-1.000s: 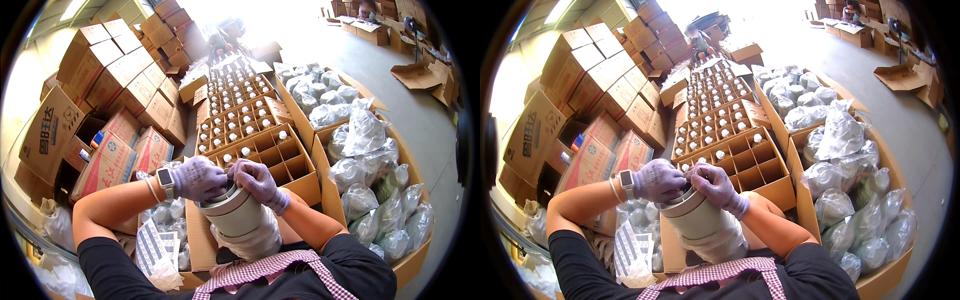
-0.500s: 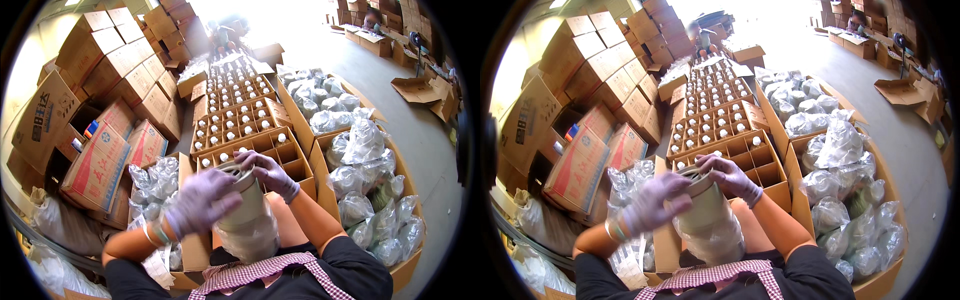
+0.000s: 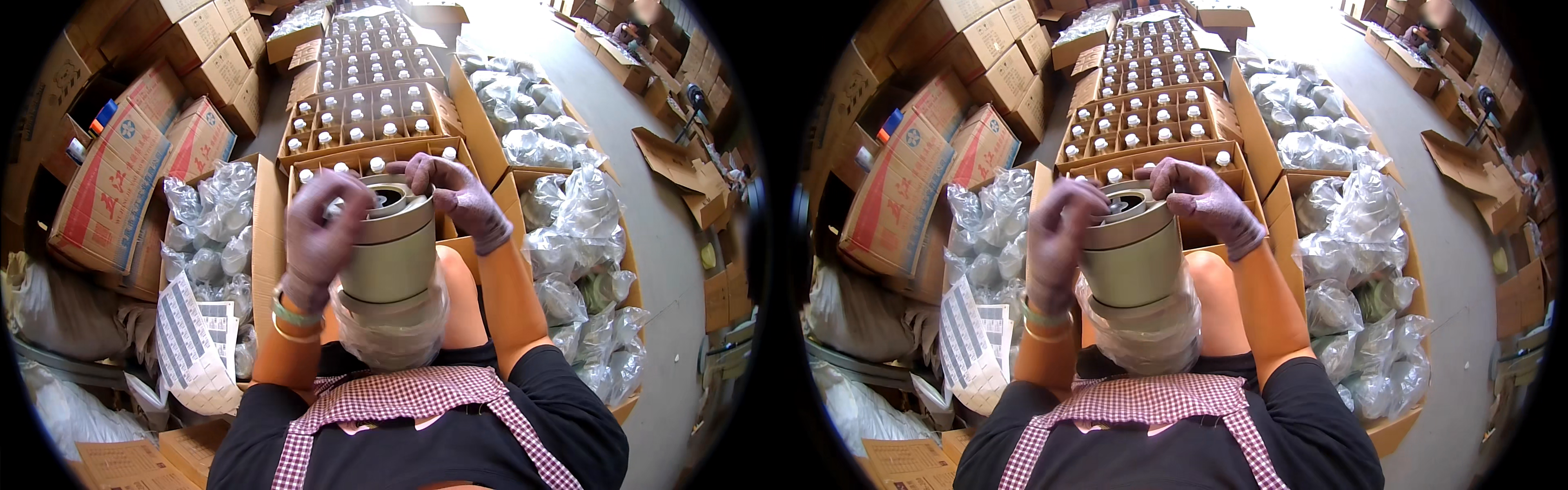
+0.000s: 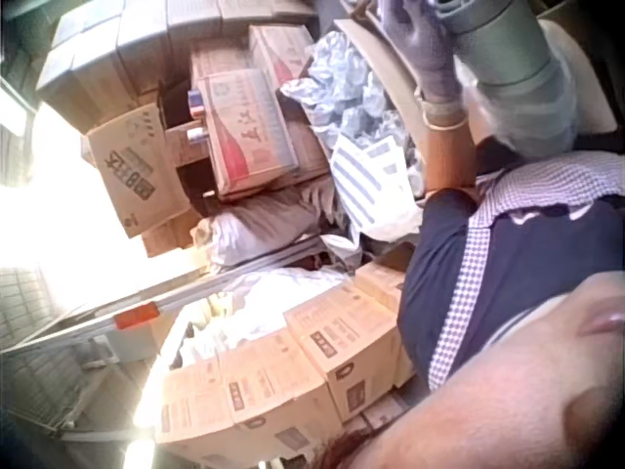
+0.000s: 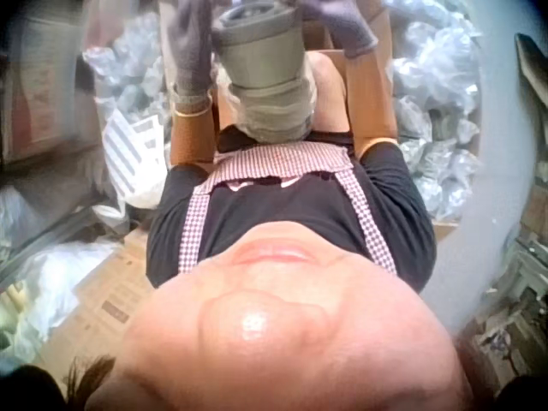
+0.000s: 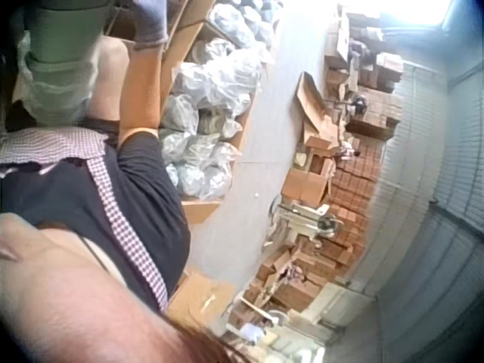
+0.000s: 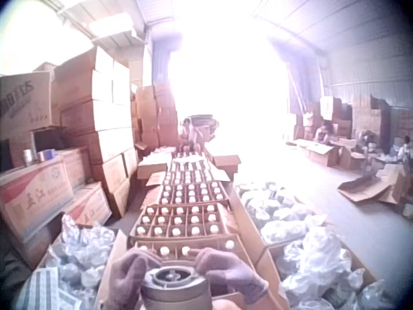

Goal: The person inserts glass liners and plastic components into the outer shells of vacuum flasks and places them into a cardboard divider.

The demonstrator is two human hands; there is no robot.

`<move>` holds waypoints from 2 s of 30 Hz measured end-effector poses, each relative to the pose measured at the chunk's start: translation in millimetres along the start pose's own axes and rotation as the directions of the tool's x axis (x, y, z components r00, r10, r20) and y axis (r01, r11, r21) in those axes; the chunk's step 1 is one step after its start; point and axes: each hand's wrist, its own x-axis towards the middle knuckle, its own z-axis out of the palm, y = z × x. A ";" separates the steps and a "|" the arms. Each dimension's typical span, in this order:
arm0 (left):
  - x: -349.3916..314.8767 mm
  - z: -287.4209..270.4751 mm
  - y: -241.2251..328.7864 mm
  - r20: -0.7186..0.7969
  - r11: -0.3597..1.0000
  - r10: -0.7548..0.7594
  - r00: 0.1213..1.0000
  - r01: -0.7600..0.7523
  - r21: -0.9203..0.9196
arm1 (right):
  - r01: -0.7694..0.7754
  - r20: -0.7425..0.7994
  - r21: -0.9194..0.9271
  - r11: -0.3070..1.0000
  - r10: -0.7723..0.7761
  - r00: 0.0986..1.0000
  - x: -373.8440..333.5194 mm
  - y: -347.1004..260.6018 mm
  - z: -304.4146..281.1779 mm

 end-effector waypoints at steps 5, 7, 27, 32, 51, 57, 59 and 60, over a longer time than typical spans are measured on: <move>6.5 -4.5 -98.7 0.169 0.556 0.030 0.985 0.124 -0.822 | -0.065 -0.266 -0.890 0.451 -0.399 0.878 -8.9 -21.0 117.1; 21.8 -14.1 -104.2 0.307 0.561 0.156 0.939 0.172 -0.810 | -0.025 -0.220 -0.883 0.469 -0.366 0.904 -4.3 -25.7 114.0; -14.7 8.9 -103.3 -0.092 0.872 0.143 0.985 -0.170 -0.459 | 0.119 -0.150 -0.553 0.825 -0.239 0.959 -17.1 -2.6 56.9; -36.5 3.6 -71.4 -0.151 0.992 0.106 0.983 -0.116 -0.058 | 0.049 -0.221 -0.084 0.995 -0.066 0.973 -8.5 40.8 34.9; 3.6 -7.8 -124.4 0.197 0.752 -0.087 0.977 0.194 -0.631 | -0.015 -0.285 -0.590 0.807 -0.191 0.939 -9.7 3.0 57.8; -4.2 -19.1 -64.4 0.189 0.959 0.284 0.940 -0.282 -0.035 | 0.013 -0.179 -0.343 0.939 -0.079 0.981 -10.2 12.9 34.8; -11.4 -13.7 -62.2 0.200 0.930 0.271 0.941 -0.310 0.199 | 0.028 -0.169 -0.361 0.932 -0.095 0.981 -11.2 21.9 30.8; -13.3 -13.0 -53.7 0.205 0.933 0.222 0.953 -0.268 0.239 | 0.029 -0.173 -0.346 0.938 -0.094 0.980 -13.6 25.3 29.1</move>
